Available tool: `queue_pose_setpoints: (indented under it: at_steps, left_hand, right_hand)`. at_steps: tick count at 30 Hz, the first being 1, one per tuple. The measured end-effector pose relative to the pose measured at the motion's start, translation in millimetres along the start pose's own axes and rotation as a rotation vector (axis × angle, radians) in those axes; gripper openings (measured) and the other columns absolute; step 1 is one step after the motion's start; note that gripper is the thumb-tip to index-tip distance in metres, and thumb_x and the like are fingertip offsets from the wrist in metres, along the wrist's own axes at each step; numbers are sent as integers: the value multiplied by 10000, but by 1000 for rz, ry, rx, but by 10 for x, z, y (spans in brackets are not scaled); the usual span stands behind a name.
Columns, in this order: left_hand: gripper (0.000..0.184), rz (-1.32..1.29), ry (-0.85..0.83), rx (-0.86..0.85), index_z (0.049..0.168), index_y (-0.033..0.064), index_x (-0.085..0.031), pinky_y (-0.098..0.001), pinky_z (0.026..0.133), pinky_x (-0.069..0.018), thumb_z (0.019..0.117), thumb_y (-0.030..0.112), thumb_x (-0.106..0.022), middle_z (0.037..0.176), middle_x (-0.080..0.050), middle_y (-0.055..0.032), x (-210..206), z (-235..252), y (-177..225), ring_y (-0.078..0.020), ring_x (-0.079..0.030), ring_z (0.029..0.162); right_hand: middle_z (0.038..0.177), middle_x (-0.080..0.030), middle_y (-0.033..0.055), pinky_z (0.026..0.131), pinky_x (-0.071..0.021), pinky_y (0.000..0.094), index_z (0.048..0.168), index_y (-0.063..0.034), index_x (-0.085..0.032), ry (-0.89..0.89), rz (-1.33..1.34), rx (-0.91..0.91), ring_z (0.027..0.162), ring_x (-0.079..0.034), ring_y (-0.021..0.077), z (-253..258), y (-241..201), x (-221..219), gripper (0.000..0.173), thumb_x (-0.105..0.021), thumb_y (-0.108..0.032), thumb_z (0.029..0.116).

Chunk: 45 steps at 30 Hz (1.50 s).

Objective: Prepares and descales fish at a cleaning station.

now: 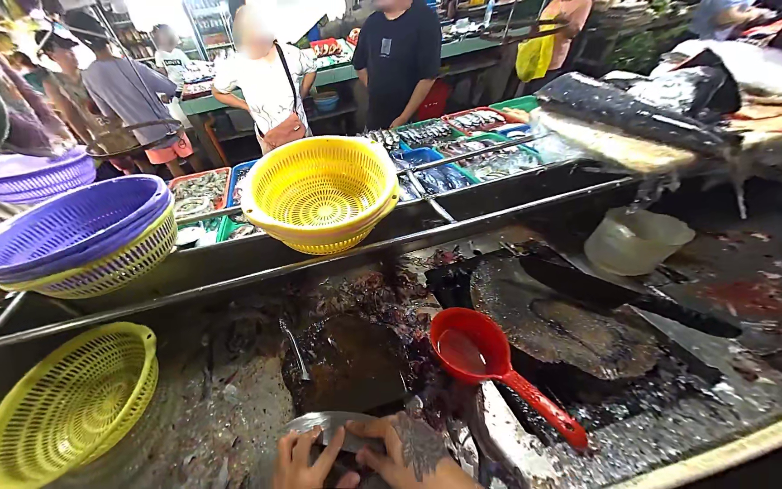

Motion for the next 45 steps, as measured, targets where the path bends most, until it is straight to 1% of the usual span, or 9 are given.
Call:
queue_pose_setpoints:
  at_steps: [4, 8, 18, 23, 26, 31, 39, 41, 45]
  left_hand:
    - [569, -26, 32, -138, 1327, 408, -683, -528, 1010, -525, 929, 754, -470, 1297, -686, -41, -278, 481, 370, -315, -570, 1288]
    - [658, -166, -282, -225, 1498, 319, -543, -566, 1127, -434, 966, 701, -482, 1515, -534, -132, -345, 767, 848, -378, -414, 1462]
    - [690, -26, -196, -104, 1472, 327, -575, -600, 1156, -382, 956, 757, -417, 1412, -615, -160, -79, 81, 224, -400, -506, 1380]
    - [637, -226, -286, -303, 1503, 339, -537, -557, 1237, -284, 974, 690, -481, 1378, -629, -139, -451, 606, 774, -356, -479, 1405]
    - [591, -234, -220, -232, 1454, 330, -595, -531, 1232, -324, 971, 663, -521, 1391, -635, -100, -356, 408, 509, -325, -475, 1424]
    - [621, -42, -124, -111, 1463, 349, -582, -558, 1205, -335, 971, 709, -464, 1420, -605, -152, -72, -64, -142, -360, -475, 1417]
    - [607, -260, -266, -343, 1489, 342, -554, -500, 1229, -324, 983, 669, -486, 1405, -615, -121, -514, 652, 749, -323, -461, 1429]
    - [603, -296, -218, -244, 1455, 313, -594, -498, 1217, -350, 954, 646, -564, 1410, -609, -116, -428, 500, 546, -314, -449, 1437]
    - [587, -206, -121, -116, 1455, 331, -595, -505, 1222, -337, 985, 664, -479, 1423, -597, -127, -140, 32, -83, -300, -465, 1429]
  right_hand:
    - [1307, -718, 11, 1071, -512, 563, 1436, -351, -619, 101, -110, -125, 1203, -681, 228, -207, 279, 418, 438, -591, -468, 1015]
    - [1284, -727, 50, 1034, -544, 532, 1389, -220, -673, 250, -109, -147, 1147, -707, 223, -573, 528, 766, 422, -647, -375, 998]
    - [1192, -757, 30, 923, -552, 617, 1406, -437, -625, 36, -208, -82, 1071, -723, 277, -196, 180, 197, 434, -545, -573, 1003]
    - [1118, -776, 62, 794, -579, 614, 1352, -325, -699, 257, -247, -148, 918, -748, 268, -720, 582, 726, 447, -592, -542, 976]
    - [1179, -762, 87, 897, -572, 607, 1387, -275, -676, 145, -207, -166, 1011, -743, 289, -540, 324, 480, 436, -603, -465, 1002]
    - [1109, -770, 46, 876, -562, 597, 1427, -458, -599, -5, -267, -78, 1014, -728, 287, -8, -36, 21, 421, -541, -547, 1020]
    - [1174, -766, 82, 822, -573, 611, 1380, -278, -684, 276, -244, -156, 948, -750, 286, -762, 571, 705, 458, -627, -488, 977]
    - [1155, -767, 111, 857, -592, 585, 1392, -225, -675, 203, -217, -112, 958, -753, 294, -572, 402, 522, 442, -632, -425, 999]
    - [1033, -773, 98, 809, -579, 591, 1451, -376, -603, 2, -325, -76, 927, -738, 321, -111, 11, 96, 468, -498, -555, 1032]
Point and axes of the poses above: each hand's wrist, its own z-axis towards the middle knuckle, its own x-axis out of the back of the hand, y = z × x, the point moved 2 cm from there along z, towards the middle knuckle
